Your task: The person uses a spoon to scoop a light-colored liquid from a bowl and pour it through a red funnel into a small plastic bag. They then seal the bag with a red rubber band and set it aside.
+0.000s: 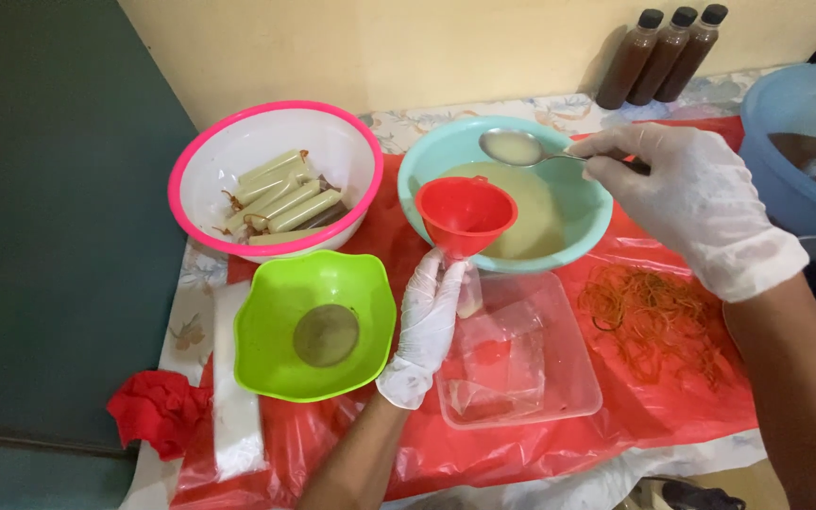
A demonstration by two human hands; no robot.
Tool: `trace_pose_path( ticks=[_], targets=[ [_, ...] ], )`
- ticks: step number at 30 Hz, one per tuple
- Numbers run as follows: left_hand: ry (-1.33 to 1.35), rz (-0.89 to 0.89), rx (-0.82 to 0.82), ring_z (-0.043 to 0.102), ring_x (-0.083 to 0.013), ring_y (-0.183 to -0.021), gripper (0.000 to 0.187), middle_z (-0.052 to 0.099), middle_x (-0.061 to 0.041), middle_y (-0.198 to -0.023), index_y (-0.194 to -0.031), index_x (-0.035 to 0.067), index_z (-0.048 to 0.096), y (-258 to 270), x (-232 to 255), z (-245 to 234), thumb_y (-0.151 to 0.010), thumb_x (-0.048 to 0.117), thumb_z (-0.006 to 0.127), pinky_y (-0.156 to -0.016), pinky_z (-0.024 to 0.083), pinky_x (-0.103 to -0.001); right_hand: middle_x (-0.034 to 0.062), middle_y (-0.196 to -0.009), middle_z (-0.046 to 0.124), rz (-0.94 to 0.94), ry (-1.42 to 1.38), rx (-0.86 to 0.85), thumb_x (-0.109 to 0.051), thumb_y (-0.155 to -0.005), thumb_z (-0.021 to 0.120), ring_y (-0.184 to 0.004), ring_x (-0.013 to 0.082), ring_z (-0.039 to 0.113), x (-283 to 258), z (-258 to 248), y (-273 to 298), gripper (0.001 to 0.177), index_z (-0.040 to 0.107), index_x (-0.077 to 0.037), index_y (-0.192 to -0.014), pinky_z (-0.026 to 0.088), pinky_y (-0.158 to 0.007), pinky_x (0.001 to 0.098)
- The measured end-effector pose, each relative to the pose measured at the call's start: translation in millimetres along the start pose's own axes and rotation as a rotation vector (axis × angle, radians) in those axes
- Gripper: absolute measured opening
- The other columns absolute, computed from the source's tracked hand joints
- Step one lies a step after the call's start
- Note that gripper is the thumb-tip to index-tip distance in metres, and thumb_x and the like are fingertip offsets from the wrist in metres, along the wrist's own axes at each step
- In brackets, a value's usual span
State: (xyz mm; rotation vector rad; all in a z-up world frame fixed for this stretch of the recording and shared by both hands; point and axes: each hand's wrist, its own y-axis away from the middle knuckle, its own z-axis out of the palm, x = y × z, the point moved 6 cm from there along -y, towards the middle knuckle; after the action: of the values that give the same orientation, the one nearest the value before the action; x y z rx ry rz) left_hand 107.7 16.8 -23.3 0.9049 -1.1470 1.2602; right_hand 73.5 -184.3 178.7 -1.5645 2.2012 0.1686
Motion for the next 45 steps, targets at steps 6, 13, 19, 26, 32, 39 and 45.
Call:
trace_pose_path(
  ticks=[6,13,19,26,32,39,45],
  targets=[
    [-0.024,0.040,0.000,0.065,-0.0122,-0.093,0.026,0.074,0.001,-0.102,-0.123,0.015,0.070,0,-1,-1,-0.101,0.021,0.059,-0.095,0.053,-0.030,-0.0055,-0.098,0.076,-0.377,0.031,0.176,-0.022,-0.100,0.068,-0.082,0.0162,0.069,-10,2,25,0.025,0.080,-0.029,-0.120,0.052,-0.068,0.0342],
    [-0.028,0.098,0.009,0.066,-0.0131,-0.108,0.029,0.075,0.000,-0.117,-0.126,0.015,0.069,-2,-6,-2,-0.100,0.019,0.059,-0.103,0.051,-0.031,-0.0012,-0.084,0.063,-0.762,0.088,0.495,-0.006,-0.108,0.080,-0.076,0.0177,0.057,-11,2,50,0.023,0.083,-0.020,-0.126,0.046,-0.072,0.0321],
    [-0.053,0.039,0.001,0.068,-0.0135,-0.098,0.027,0.076,0.000,-0.109,-0.123,0.015,0.069,-1,-8,-2,-0.100,0.023,0.058,-0.096,0.053,-0.031,0.0031,-0.103,0.073,-0.657,-0.175,0.320,-0.004,-0.104,0.077,-0.083,0.0136,0.060,-24,-6,49,0.022,0.079,-0.013,-0.123,0.050,-0.080,0.0269],
    [-0.038,0.020,0.015,0.063,-0.0100,-0.085,0.024,0.070,0.002,-0.091,-0.120,0.015,0.071,-1,-8,-2,-0.101,0.022,0.058,-0.085,0.054,-0.027,-0.0027,-0.103,0.077,0.001,-0.545,-0.080,-0.015,-0.096,0.067,-0.093,0.0054,0.063,0,33,10,0.025,0.077,-0.017,-0.118,0.047,-0.085,0.0194],
    [0.049,0.032,0.024,0.068,-0.0114,-0.095,0.029,0.072,-0.007,-0.107,-0.132,0.016,0.068,-11,-36,-2,-0.103,0.021,0.064,-0.083,0.062,-0.030,0.0007,-0.115,0.076,-0.101,0.012,-0.028,-0.032,-0.097,0.064,-0.114,0.0275,0.069,69,133,-63,0.025,0.075,-0.034,-0.120,0.054,-0.098,0.0442],
    [0.111,0.024,0.017,0.068,-0.0104,-0.090,0.027,0.072,-0.009,-0.103,-0.130,0.014,0.068,-13,-38,-3,-0.103,0.017,0.065,-0.074,0.064,-0.029,0.0043,-0.110,0.079,0.049,0.266,-0.244,-0.042,-0.093,0.061,-0.110,0.0301,0.074,61,178,-72,0.029,0.078,-0.033,-0.115,0.059,-0.092,0.0443],
    [0.206,-0.005,-0.009,0.065,-0.0068,-0.088,0.027,0.069,-0.006,-0.101,-0.131,0.013,0.066,-8,-28,1,-0.104,0.016,0.062,-0.069,0.063,-0.025,0.0049,-0.114,0.078,-0.012,0.266,-0.277,-0.040,-0.094,0.059,-0.115,0.0304,0.071,81,198,-88,0.028,0.078,-0.038,-0.115,0.058,-0.094,0.0455]
  ],
)
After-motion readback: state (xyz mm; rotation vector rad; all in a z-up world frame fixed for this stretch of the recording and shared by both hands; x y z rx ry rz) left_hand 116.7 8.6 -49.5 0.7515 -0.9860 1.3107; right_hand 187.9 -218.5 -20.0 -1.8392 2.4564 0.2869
